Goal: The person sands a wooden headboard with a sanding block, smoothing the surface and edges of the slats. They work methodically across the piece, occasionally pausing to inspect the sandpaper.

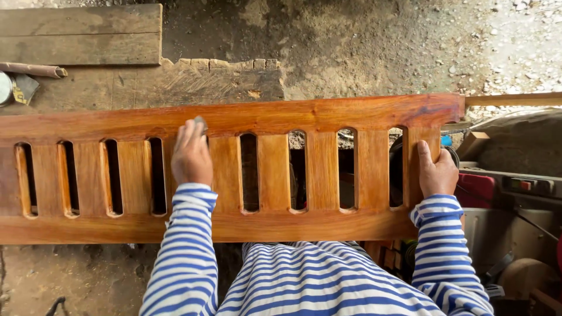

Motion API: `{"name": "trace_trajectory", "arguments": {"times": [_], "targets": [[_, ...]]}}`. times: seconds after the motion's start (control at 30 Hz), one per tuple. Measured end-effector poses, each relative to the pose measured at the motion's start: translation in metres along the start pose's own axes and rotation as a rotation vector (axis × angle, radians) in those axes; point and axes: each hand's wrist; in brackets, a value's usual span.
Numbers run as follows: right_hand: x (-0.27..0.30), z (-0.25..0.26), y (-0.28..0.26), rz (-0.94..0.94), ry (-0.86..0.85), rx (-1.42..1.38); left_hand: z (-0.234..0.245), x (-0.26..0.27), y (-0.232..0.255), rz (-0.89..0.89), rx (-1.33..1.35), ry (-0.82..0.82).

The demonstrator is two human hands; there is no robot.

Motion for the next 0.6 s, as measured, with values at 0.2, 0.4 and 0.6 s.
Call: {"name": "trace_trajectory", "arguments": {"times": [0.2,0.4,0.6], "targets": [[0.011,0.011,-0.021,-0.062,-0.049,-0.001,-0.057,-0.020,0.103,-0.444,-0.071,-0.056],[0.019,0.014,-0.036,-0.025,-0.023,0.028,-0.143,0.022,0.277,-0.522,0.414,-0.442],[0.022,0.019,-0.043,-0.046,-0.030,0.007,-0.151,0.014,0.289,-0.546,0.463,-0.485]]}}
Point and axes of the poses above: each hand's wrist, its own x-axis away from the middle knuckle, its own z-axis out of the back of the hand, y = z × x, and after that the axes turned 7 degrees about z, right-handed
